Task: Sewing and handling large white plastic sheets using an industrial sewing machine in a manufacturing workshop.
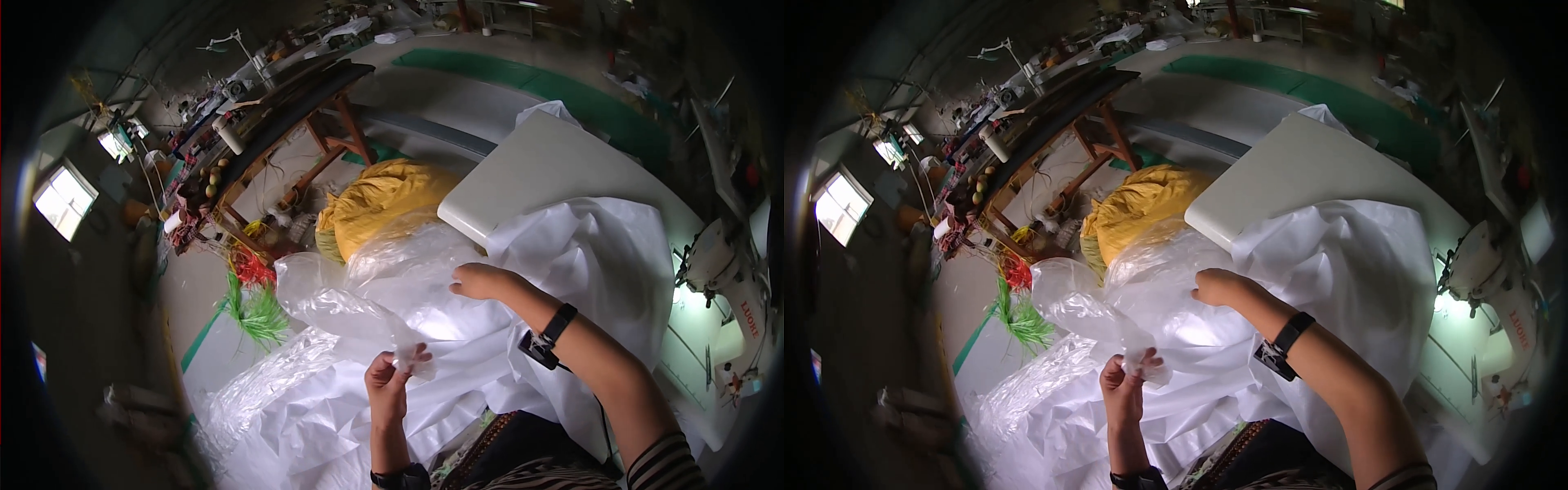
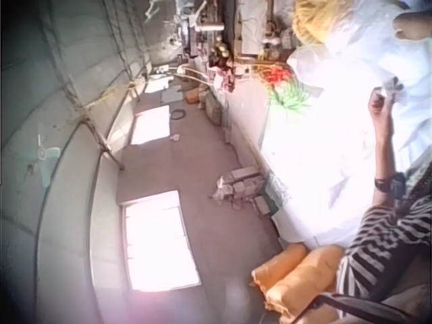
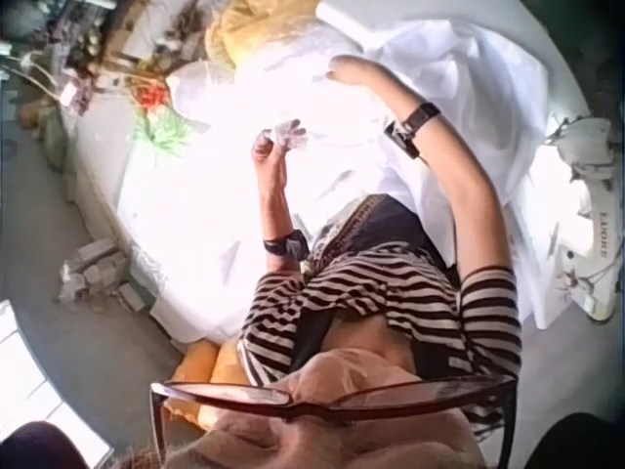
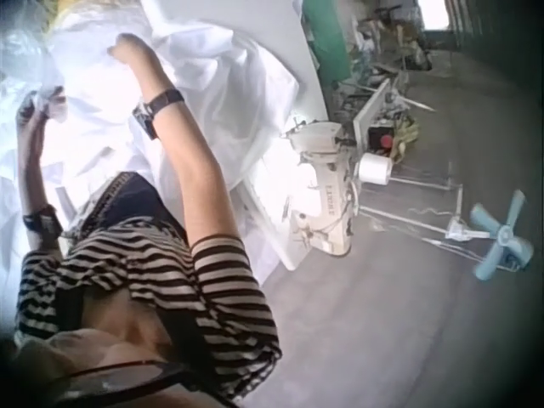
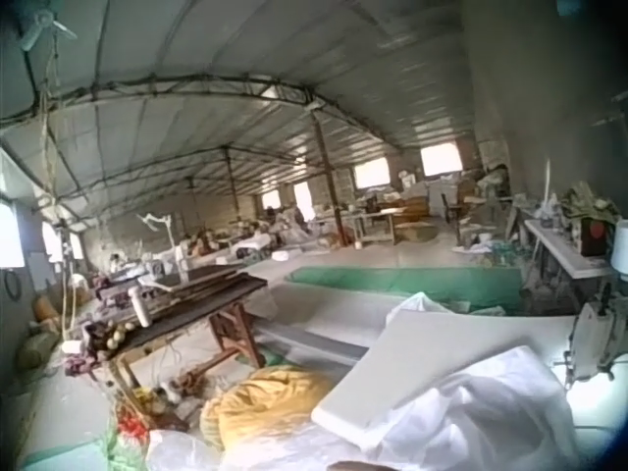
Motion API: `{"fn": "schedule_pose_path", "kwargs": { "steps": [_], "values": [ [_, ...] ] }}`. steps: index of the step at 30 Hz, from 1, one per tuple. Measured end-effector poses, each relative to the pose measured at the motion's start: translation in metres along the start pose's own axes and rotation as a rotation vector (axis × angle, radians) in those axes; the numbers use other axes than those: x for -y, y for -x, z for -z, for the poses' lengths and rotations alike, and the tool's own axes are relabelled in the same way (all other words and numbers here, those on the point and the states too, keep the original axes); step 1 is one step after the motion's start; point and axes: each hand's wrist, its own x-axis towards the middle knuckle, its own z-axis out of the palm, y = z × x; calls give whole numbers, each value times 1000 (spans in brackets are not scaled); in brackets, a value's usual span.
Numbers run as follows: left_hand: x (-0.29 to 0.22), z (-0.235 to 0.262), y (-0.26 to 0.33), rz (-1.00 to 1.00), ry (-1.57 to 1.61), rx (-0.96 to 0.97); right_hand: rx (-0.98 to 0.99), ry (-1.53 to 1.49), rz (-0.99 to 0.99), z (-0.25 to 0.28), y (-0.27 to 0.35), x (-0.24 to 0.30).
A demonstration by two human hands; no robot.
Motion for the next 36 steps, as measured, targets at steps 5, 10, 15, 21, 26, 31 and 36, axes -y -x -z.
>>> {"fn": "schedule_pose_path", "kwargs": {
  "steps": [5, 10, 15, 21, 26, 31, 36],
  "values": [
    [12, -35, -21, 11, -69, 4, -201, -727, 253, 27, 57, 24],
    [24, -44, -31, -67, -15, -154, -186, -700, 334, 24, 120, 61],
    [14, -34, -28, -143, -33, -136, -483, -694, 294, 19, 128, 55],
    [-26, 71, -18, -268, 60, -393, -720, -1181, 126, 28, 136, 9],
    [-163, 192, -80, -279, 112, -290, -649, -1670, 86, 60, 147, -21],
    [-386, 163, -149, -772, -238, -147, -818, -1713, 141, 92, 150, -26],
    [-425, 31, -171, -654, -350, 84, -771, -1562, 173, 102, 159, -2]
  ]
}}
